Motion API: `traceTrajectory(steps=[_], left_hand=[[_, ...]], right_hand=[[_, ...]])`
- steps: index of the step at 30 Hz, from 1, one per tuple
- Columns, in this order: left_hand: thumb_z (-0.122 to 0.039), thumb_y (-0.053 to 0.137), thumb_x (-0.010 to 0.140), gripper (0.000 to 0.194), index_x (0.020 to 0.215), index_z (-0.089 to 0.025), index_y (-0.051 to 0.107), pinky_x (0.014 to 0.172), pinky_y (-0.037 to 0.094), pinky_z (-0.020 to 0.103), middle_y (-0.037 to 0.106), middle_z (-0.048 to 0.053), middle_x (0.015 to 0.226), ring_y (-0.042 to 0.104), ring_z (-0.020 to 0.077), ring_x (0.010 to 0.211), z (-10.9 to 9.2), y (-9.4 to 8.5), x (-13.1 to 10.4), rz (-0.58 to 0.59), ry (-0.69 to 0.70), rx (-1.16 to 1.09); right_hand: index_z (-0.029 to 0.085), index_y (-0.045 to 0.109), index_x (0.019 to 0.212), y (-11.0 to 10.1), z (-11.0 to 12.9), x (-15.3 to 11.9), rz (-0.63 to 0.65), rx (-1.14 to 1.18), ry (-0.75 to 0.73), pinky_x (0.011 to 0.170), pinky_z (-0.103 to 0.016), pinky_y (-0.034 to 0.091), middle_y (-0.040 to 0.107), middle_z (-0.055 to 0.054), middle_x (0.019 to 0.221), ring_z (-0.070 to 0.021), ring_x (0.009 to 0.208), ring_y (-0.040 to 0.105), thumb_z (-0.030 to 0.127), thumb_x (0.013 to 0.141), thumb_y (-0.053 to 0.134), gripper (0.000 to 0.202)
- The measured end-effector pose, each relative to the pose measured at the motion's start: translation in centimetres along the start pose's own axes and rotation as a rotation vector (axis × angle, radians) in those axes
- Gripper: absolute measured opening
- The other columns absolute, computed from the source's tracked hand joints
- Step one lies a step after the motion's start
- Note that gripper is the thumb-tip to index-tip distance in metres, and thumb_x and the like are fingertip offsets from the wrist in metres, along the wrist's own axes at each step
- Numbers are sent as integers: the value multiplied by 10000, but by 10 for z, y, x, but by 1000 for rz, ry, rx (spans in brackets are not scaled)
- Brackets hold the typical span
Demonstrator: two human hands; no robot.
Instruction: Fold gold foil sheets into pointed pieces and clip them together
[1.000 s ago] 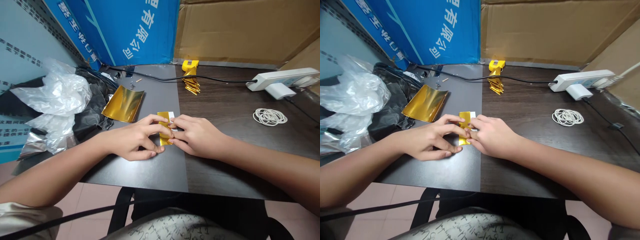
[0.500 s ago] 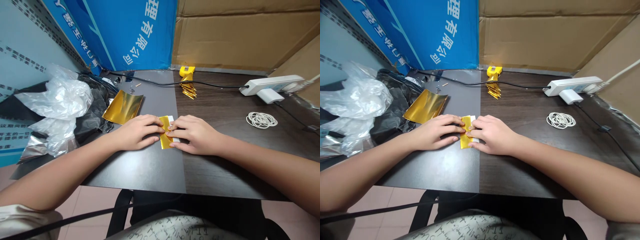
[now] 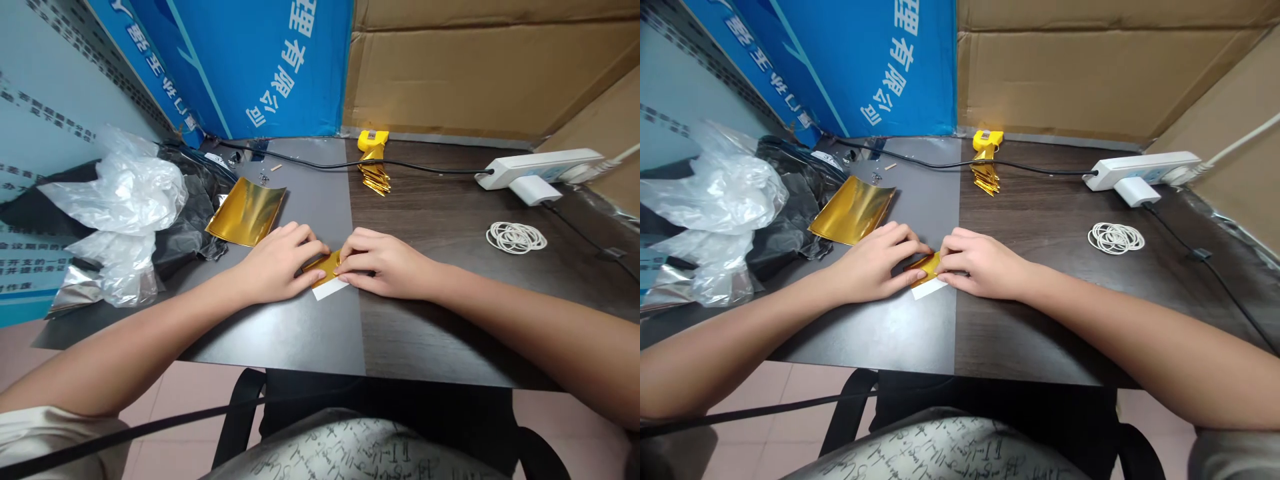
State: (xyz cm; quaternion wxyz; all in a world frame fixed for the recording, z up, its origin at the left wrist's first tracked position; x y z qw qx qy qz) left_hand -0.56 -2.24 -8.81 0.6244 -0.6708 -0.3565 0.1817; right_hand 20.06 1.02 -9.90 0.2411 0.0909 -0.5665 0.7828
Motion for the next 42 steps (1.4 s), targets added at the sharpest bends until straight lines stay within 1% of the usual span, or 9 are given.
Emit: traceTrajectory(steps=[3, 8, 15, 18, 21, 23, 29, 36, 42], left_hand=[[-407, 566, 972, 281, 1059, -146, 626, 817, 466, 375, 608, 90, 989, 557, 235, 903, -5, -3, 6, 79, -165, 8], [-364, 630, 927, 229, 1038, -164, 630, 822, 458, 374, 630, 86, 1026, 595, 279, 1005, -11, -9, 26, 324, -394, 3], [-287, 658, 867, 126, 954, -196, 648, 657, 411, 322, 684, 56, 924, 646, 260, 891, -27, -10, 61, 414, -406, -7], [-271, 655, 855, 122, 962, -213, 654, 576, 347, 302, 687, 32, 827, 636, 235, 768, -33, -7, 69, 398, -414, -10], [-248, 632, 869, 120, 980, -211, 660, 612, 363, 300, 696, 33, 900, 638, 218, 806, -39, -5, 73, 358, -383, -19], [-223, 585, 902, 91, 952, -205, 658, 664, 389, 310, 679, 39, 949, 629, 212, 847, -42, -3, 72, 339, -360, -22], [-198, 548, 954, 58, 962, -178, 602, 809, 425, 342, 625, 39, 978, 568, 205, 929, -42, 4, 56, 207, -223, -119], [-220, 616, 931, 54, 941, -168, 628, 769, 415, 303, 617, 10, 870, 541, 165, 833, -26, 9, 38, 9, -182, -223], [-173, 551, 981, 122, 1019, -155, 665, 808, 443, 292, 637, 33, 941, 562, 158, 891, -27, 8, 32, -57, -3, -293]], right_hand=[[151, 769, 976, -6, 1, 1, 70, 31, 105, 781, -318, 474, 666, -82, 911, -178, 850, 577, 212, 985, 590, 189], [156, 763, 937, -16, 5, 4, 186, 126, 333, 685, -253, 450, 645, -49, 866, -121, 713, 587, 135, 906, 650, 119], [142, 720, 855, -25, 8, -7, 244, 71, 550, 642, -237, 432, 674, -16, 771, -110, 646, 589, 139, 824, 730, 33], [158, 703, 845, -29, 8, -16, 244, 91, 624, 619, -237, 422, 686, 4, 718, -108, 610, 595, 179, 840, 737, 40], [166, 704, 851, -29, 5, -26, 225, 92, 696, 588, -234, 406, 680, 17, 675, -103, 569, 585, 233, 858, 753, 83], [168, 721, 883, -28, 4, -31, 194, 57, 664, 587, -238, 400, 668, 18, 666, -102, 556, 570, 268, 883, 743, 103], [187, 791, 1048, -18, 6, -43, 35, -72, 301, 667, -262, 455, 644, -41, 810, -138, 686, 616, 285, 985, 632, 198], [154, 774, 1070, -14, 6, -46, 25, -106, 278, 655, -277, 489, 636, -65, 852, -148, 685, 626, 335, 1041, 530, 306], [132, 768, 1040, -16, 8, -45, 5, -94, 283, 637, -264, 484, 626, -56, 836, -139, 676, 627, 278, 1034, 534, 276]])
Point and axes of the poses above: each hand's wrist, its own x-axis towards the middle knuckle, its own y-axis out of the palm, z = x × y, the point moved 3 cm from there along x, towards the middle knuckle
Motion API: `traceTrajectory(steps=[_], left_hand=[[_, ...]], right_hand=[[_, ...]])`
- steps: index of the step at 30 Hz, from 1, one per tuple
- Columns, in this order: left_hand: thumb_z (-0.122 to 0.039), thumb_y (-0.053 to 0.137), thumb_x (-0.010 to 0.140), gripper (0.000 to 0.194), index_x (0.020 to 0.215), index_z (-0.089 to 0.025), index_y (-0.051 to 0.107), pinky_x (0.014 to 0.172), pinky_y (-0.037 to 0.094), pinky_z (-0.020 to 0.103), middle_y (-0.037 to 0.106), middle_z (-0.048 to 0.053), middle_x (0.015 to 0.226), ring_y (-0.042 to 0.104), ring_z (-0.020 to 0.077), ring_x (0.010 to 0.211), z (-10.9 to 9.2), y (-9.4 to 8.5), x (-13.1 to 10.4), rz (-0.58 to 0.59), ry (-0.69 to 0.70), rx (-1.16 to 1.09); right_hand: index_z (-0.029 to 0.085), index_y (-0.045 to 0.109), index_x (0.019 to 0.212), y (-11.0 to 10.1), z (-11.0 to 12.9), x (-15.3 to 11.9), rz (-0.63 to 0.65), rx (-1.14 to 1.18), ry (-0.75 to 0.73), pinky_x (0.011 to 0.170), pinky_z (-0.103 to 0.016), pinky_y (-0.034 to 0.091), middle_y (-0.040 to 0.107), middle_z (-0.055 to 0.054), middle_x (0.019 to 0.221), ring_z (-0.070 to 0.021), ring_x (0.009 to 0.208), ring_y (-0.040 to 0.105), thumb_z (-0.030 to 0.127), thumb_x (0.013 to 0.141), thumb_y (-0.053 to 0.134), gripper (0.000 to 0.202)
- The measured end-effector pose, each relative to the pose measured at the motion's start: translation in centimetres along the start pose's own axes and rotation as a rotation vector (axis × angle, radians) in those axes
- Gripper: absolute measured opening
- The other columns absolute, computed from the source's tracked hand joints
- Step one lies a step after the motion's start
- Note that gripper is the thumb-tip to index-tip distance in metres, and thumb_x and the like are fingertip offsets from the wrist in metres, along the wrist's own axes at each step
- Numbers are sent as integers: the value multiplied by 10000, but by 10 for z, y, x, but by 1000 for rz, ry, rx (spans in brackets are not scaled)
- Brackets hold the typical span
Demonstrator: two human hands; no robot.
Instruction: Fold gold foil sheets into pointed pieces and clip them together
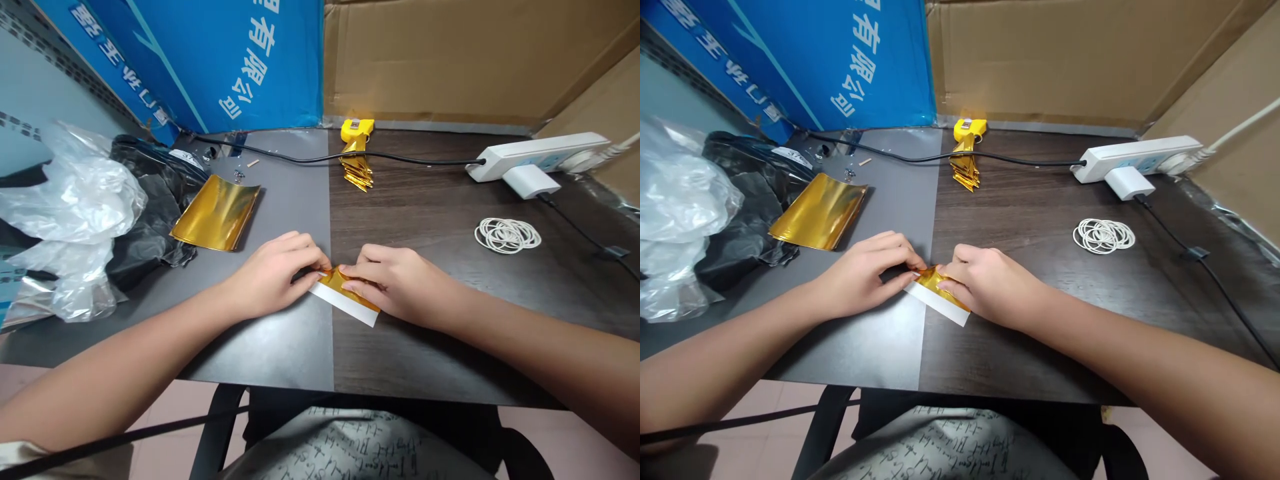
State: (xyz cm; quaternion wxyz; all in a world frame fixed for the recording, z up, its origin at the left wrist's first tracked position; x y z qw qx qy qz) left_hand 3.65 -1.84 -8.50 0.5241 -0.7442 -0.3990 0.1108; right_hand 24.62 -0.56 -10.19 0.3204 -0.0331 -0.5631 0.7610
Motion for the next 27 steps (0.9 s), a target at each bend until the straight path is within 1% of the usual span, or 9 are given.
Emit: traceTrajectory(steps=[4, 6, 8, 11, 16, 19, 22, 24, 27], left_hand=[[-171, 552, 994, 156, 1075, -164, 684, 833, 457, 294, 658, 43, 998, 586, 162, 928, 2, -3, -1, 40, 94, 15], [-172, 557, 998, 159, 1080, -157, 692, 836, 465, 288, 663, 48, 1000, 593, 160, 929, 3, -4, -1, 47, 121, 12], [-168, 565, 998, 157, 1070, -144, 703, 836, 470, 283, 667, 52, 990, 594, 156, 922, 4, -4, -1, 36, 140, 3], [-167, 580, 997, 158, 1067, -144, 719, 833, 473, 280, 684, 49, 992, 600, 150, 910, 5, -4, -1, 30, 163, -14], [-240, 647, 978, 144, 1065, -154, 724, 829, 479, 291, 717, 37, 984, 609, 158, 895, 9, -9, -1, 39, 143, -6], [-254, 654, 976, 136, 1013, -146, 728, 820, 479, 283, 713, 34, 936, 603, 152, 867, 10, -11, 0, 54, 149, -20], [-224, 642, 980, 124, 1010, -145, 733, 819, 474, 275, 701, 33, 924, 595, 145, 858, 10, -11, 1, 65, 164, -41], [-219, 651, 974, 118, 1014, -143, 733, 828, 470, 273, 696, 34, 924, 588, 146, 866, 11, -10, 1, 69, 165, -48], [-232, 667, 967, 118, 1014, -147, 733, 839, 461, 273, 687, 32, 916, 576, 148, 877, 12, -10, 1, 89, 167, -60]], right_hand=[[124, 742, 1028, -1, 0, 2, 32, 12, -9, 597, -255, 440, 604, -26, 785, -120, 625, 576, 281, 1029, 542, 254], [125, 724, 1055, 0, 0, 3, 54, -1, -17, 604, -262, 420, 603, -16, 770, -124, 643, 574, 285, 1035, 528, 254], [142, 720, 1057, 1, 1, 4, 51, -75, -44, 635, -279, 407, 610, -15, 761, -140, 687, 580, 296, 1045, 504, 266], [174, 739, 1050, 2, 1, 6, 24, -172, -99, 658, -291, 390, 618, -19, 766, -158, 727, 569, 318, 1055, 489, 289], [169, 742, 1096, 3, 0, 8, 19, -154, -105, 686, -312, 393, 615, -33, 799, -175, 751, 538, 339, 1064, 480, 315], [156, 732, 1132, 3, 1, 9, 16, -121, -96, 743, -328, 424, 638, -59, 889, -189, 817, 550, 331, 1055, 500, 301], [145, 716, 1191, 2, 3, 9, 13, -86, -111, 811, -338, 445, 676, -92, 1083, -197, 916, 553, 288, 1055, 500, 293], [176, 724, 1189, 2, 4, 8, 10, -123, -131, 799, -357, 430, 696, -71, 1179, -207, 935, 531, 282, 1059, 503, 277], [204, 734, 1180, 2, 5, 7, -4, -175, -159, 764, -366, 406, 718, -35, 1211, -211, 934, 508, 281, 1053, 529, 252]])
Point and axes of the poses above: each hand's wrist, its own x-axis towards the middle knuckle, its own y-axis out of the palm, z = x × y, the point moved 3 cm from there along x, towards the middle knuckle
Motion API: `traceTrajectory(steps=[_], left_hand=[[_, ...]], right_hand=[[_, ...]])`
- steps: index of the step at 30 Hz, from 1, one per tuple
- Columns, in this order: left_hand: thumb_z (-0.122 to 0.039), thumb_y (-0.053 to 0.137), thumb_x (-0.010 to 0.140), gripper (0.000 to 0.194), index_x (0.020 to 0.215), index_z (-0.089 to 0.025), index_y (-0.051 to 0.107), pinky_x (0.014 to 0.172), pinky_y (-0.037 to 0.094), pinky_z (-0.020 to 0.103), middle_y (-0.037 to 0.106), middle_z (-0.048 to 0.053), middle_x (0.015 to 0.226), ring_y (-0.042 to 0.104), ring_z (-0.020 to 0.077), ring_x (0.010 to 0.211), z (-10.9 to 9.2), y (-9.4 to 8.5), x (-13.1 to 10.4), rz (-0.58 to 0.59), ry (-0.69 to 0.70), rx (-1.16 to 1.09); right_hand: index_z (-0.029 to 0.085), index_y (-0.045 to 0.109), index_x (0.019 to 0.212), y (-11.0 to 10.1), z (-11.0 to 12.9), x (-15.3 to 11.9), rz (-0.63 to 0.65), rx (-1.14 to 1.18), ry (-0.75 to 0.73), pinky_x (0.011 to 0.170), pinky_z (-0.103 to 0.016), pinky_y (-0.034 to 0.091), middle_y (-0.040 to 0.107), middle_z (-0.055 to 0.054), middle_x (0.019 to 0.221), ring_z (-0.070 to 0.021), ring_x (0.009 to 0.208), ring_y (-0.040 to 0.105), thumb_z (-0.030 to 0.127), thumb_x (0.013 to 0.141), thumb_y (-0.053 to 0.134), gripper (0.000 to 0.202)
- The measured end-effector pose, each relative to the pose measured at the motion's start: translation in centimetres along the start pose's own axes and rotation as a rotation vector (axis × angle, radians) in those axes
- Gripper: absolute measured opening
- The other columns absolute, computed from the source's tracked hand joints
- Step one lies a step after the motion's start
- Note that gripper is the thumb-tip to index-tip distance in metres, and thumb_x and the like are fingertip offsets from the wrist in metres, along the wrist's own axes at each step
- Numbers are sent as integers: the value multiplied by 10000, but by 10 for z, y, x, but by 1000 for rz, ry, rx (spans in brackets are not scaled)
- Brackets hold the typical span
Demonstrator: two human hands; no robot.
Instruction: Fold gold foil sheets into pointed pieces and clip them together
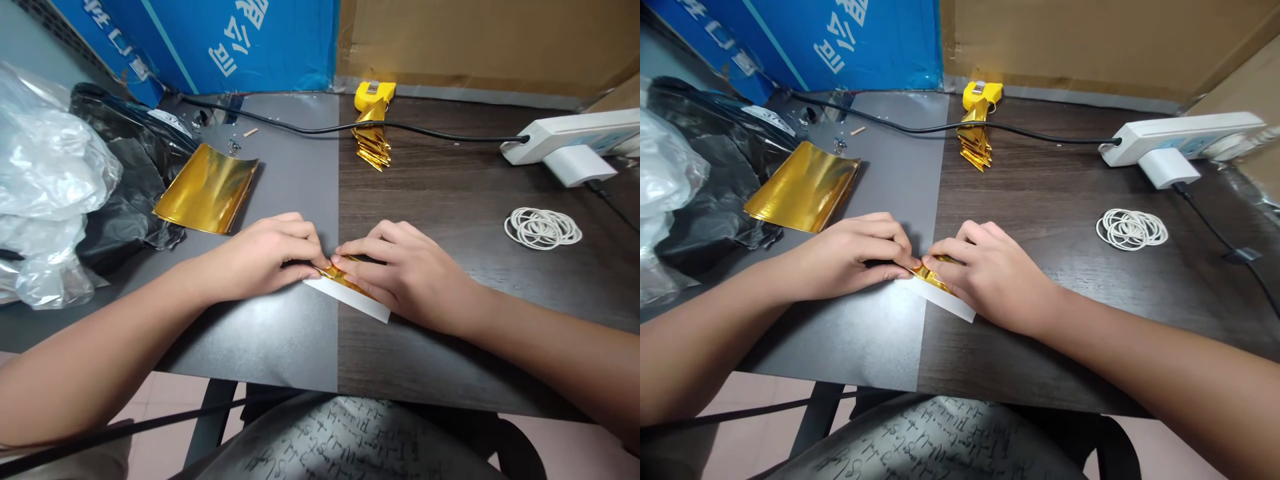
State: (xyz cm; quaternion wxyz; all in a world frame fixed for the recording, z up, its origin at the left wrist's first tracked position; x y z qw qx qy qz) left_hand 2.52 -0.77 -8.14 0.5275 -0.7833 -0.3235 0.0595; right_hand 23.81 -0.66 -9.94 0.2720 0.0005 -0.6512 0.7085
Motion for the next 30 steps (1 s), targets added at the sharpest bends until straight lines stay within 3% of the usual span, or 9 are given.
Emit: traceTrajectory(steps=[8, 15, 30], left_hand=[[-208, 665, 963, 92, 987, -197, 753, 832, 444, 259, 673, 20, 921, 555, 139, 867, 1, -1, -1, 52, -6, -30], [-303, 695, 952, 127, 961, -206, 776, 809, 452, 271, 693, 20, 878, 582, 144, 840, 2, -6, -1, 46, -58, 21], [-184, 544, 1011, 252, 869, -203, 751, 740, 422, 265, 680, 31, 871, 551, 141, 810, 1, -8, -3, 93, -1, 58]], right_hand=[[166, 709, 1220, 1, 4, 0, 23, -39, -38, 763, -349, 448, 714, -51, 1238, -213, 967, 525, 207, 1043, 522, 261], [165, 700, 1228, -2, 5, 0, 53, -22, -52, 750, -355, 475, 713, -53, 1235, -216, 961, 525, 151, 1038, 487, 285], [158, 663, 1296, -4, 7, 0, 76, -66, -110, 736, -350, 480, 708, -41, 1279, -203, 975, 540, 184, 1082, 390, 348]])
Point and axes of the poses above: each hand's wrist, its own x-axis towards the middle knuckle, its own y-axis out of the palm, z = x × y, the point moved 3 cm from there along x, towards the middle knuckle
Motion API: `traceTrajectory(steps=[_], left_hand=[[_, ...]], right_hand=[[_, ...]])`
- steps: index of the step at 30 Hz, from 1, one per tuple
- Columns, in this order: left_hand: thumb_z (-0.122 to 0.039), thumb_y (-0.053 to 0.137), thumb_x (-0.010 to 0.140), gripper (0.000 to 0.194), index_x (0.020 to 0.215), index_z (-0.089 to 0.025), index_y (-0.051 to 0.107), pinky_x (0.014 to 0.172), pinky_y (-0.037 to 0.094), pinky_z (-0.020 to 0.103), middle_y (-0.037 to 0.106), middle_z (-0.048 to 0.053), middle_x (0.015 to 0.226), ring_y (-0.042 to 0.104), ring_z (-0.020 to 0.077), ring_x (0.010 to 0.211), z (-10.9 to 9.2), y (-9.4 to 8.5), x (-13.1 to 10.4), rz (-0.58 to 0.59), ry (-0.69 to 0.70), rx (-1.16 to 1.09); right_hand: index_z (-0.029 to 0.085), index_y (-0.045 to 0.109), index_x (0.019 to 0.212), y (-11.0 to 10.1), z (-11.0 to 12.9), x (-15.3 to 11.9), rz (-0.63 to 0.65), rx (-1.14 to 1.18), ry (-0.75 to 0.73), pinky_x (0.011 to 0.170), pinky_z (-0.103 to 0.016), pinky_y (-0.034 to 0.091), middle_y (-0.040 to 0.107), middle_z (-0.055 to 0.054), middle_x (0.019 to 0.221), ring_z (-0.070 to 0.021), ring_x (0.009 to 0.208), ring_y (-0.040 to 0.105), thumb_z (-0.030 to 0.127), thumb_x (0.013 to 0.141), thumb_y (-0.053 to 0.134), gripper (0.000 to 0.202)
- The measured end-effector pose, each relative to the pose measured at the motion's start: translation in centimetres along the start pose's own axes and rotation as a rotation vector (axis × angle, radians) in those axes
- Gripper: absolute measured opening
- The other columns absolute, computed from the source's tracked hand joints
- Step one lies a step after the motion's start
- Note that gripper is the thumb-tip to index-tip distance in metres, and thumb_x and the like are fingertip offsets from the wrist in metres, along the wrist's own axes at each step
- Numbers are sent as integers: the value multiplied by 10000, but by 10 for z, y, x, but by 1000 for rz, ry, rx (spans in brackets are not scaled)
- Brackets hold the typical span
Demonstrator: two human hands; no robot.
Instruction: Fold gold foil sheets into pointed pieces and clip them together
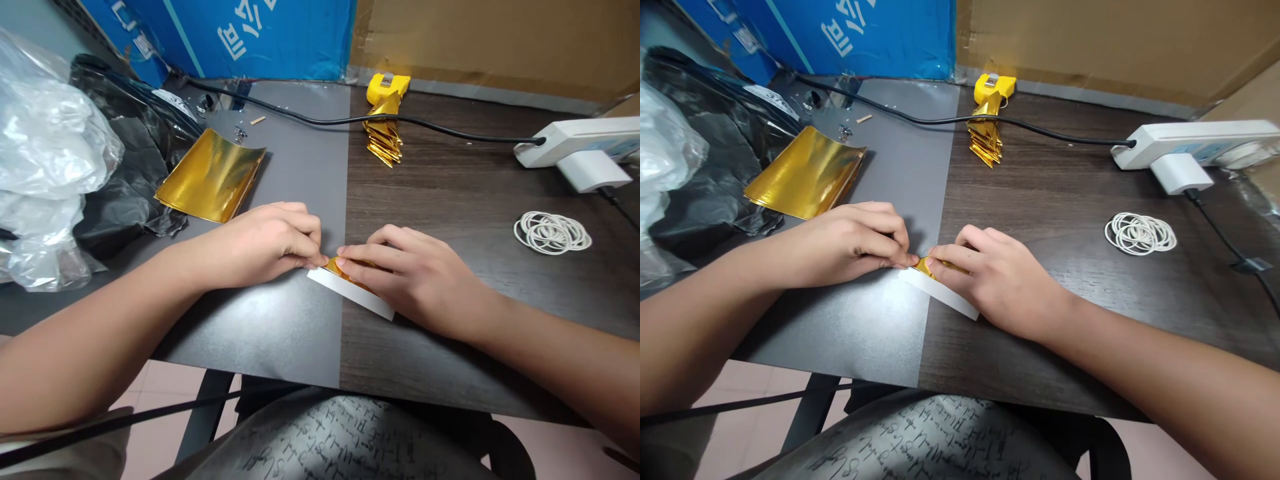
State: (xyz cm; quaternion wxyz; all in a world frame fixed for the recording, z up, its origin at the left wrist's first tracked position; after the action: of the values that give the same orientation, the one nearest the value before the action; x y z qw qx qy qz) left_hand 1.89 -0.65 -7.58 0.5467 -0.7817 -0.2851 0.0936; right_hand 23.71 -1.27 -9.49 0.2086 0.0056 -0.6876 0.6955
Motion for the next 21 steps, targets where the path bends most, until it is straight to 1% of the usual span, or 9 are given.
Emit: traceTrajectory(steps=[5, 10, 15, 18, 21], left_hand=[[-149, 511, 1009, 278, 865, -208, 742, 745, 415, 271, 660, 26, 859, 536, 144, 815, -1, 0, 0, 7, 16, 16], [-143, 495, 1006, 289, 863, -212, 736, 740, 395, 287, 654, 29, 870, 515, 154, 813, -2, 0, -1, 37, 0, 69], [-113, 497, 998, 283, 877, -211, 733, 726, 365, 300, 645, 28, 870, 502, 162, 806, -5, 0, -1, 27, 16, 142], [-106, 457, 1005, 322, 888, -216, 737, 720, 354, 312, 647, 31, 877, 498, 170, 811, -6, 0, -2, 41, 10, 173], [-134, 444, 1019, 340, 910, -236, 750, 726, 353, 321, 651, 31, 883, 494, 173, 815, -5, 0, -3, 54, -10, 184]], right_hand=[[132, 679, 1265, -4, 2, 1, 0, -6, -11, 718, -360, 494, 712, -54, 1274, -215, 980, 554, 208, 1094, 359, 371], [125, 664, 1305, -3, 4, 0, 56, -30, -26, 746, -386, 522, 708, -103, 1262, -228, 1026, 580, 222, 1097, 352, 387], [111, 689, 1251, -5, 9, 1, 69, -73, -39, 764, -382, 521, 710, -94, 1234, -227, 1032, 597, 151, 1087, 332, 395], [106, 692, 1236, -6, 11, 1, 84, -96, -40, 758, -389, 519, 713, -106, 1202, -238, 1036, 596, 144, 1081, 341, 386], [83, 681, 1250, -6, 11, 2, 87, -88, -40, 745, -397, 521, 720, -130, 1149, -247, 1021, 602, 144, 1077, 352, 376]])
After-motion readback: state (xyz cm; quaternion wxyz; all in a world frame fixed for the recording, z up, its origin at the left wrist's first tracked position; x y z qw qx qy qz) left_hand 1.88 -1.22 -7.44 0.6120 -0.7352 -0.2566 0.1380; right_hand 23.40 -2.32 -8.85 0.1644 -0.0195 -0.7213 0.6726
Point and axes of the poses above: each hand's wrist, its own x-axis towards the middle knuckle, its own y-axis out of the palm, z = x × y, the point moved 3 cm from there along x, towards the middle knuckle
